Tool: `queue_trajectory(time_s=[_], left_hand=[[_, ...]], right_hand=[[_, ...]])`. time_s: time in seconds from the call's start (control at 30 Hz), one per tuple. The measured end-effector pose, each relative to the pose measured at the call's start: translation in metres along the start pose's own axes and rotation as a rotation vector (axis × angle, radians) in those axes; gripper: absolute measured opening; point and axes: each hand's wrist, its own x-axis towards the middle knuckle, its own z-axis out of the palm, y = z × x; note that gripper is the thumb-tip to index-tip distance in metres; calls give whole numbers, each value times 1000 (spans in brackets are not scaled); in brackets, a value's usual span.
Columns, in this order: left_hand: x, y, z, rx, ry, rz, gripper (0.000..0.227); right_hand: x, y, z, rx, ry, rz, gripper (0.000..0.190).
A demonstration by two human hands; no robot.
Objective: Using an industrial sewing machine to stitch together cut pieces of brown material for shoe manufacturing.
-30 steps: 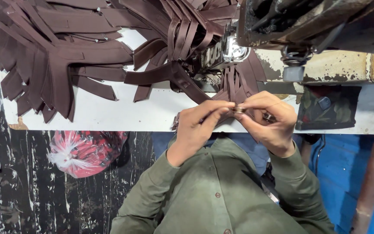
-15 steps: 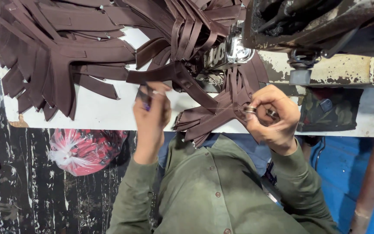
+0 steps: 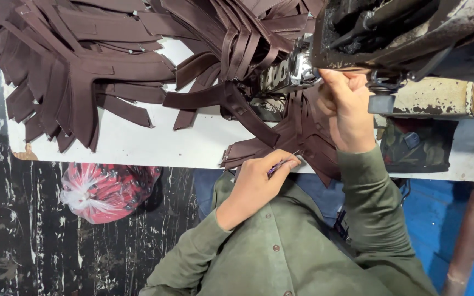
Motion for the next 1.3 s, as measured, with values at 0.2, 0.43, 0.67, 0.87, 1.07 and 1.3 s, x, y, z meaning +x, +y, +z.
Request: queue_trajectory(time_s=[0.2, 0.43, 0.67, 0.87, 1.07, 1.3], left_hand=[[1, 0, 3, 34, -34, 35, 16], [-16, 0, 18, 19, -245, 349, 23], [-20, -5, 37, 170, -432, 384, 37], [-22, -5, 29, 58, -308, 390, 39], [-33, -3, 11, 37, -16, 362, 30], [-13, 8, -41, 99, 343, 179, 38]], right_hand=[[11, -1, 5, -187, 66, 0, 6], [23, 30, -30, -203, 68, -110, 12], [-29, -37, -3, -195, -71, 352, 25], [-41, -36, -42, -357, 10, 153, 20], [-41, -25, 48, -650, -223, -49, 35], [-81, 45, 37, -1025, -458, -510, 25]])
